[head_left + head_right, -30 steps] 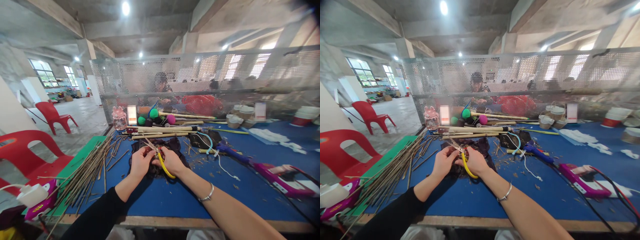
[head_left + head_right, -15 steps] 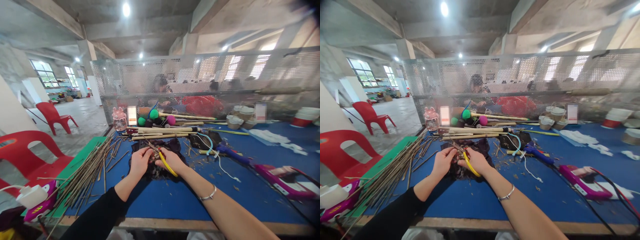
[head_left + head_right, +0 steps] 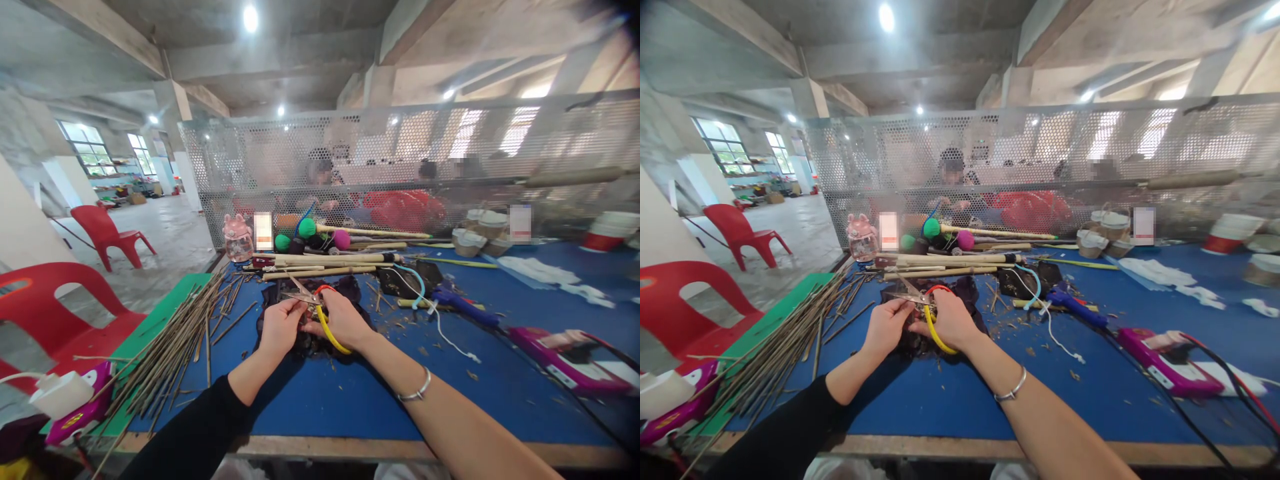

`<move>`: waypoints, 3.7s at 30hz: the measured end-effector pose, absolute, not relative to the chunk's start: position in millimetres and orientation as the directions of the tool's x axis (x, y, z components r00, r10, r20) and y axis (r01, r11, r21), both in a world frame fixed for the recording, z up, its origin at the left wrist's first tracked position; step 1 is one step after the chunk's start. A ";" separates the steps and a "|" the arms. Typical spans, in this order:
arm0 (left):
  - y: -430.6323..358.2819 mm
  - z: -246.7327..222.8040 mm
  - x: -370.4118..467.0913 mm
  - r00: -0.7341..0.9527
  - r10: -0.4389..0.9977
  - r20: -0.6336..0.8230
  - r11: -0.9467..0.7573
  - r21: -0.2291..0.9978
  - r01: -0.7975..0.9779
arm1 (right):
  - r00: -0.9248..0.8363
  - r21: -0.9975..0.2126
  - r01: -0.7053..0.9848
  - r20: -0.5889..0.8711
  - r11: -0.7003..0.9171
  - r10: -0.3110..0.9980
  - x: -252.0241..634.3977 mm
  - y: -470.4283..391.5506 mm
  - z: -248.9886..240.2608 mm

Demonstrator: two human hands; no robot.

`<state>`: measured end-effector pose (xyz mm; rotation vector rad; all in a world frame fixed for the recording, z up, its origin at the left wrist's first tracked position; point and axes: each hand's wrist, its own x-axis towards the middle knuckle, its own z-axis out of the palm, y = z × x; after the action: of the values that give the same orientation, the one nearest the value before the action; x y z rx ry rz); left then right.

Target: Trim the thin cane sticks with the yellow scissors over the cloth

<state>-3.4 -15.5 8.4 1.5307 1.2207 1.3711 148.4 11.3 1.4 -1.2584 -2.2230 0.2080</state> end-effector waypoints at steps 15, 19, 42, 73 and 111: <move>-12.4 5.5 -4.1 -0.008 0.969 0.248 -0.247 0.965 0.087 | -0.316 -0.475 0.777 0.274 0.413 0.908 147.4 14.2 -9.2; -11.0 3.0 -3.7 -0.003 0.975 0.222 -0.221 0.972 0.078 | -0.318 -0.479 0.776 0.265 0.411 0.910 150.0 17.8 -11.5; -8.9 6.0 -7.3 -0.090 0.971 0.223 -0.216 0.974 0.074 | -0.333 -0.437 0.802 0.239 0.408 0.912 147.9 10.0 -4.5; -9.4 5.5 -6.5 -0.056 0.988 0.146 -0.147 0.989 -0.029 | -0.230 -0.401 0.854 0.279 0.331 0.932 145.2 10.3 -7.4; -24.6 -23.5 -44.4 -0.228 0.911 0.343 0.062 0.432 0.900 | 0.174 -0.463 0.886 0.275 -0.029 0.945 214.9 -42.6 -18.4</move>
<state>-44.4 -24.6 -23.5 1.9390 2.2747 0.8984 214.9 -42.6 -18.4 -1.9221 -1.7206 0.1455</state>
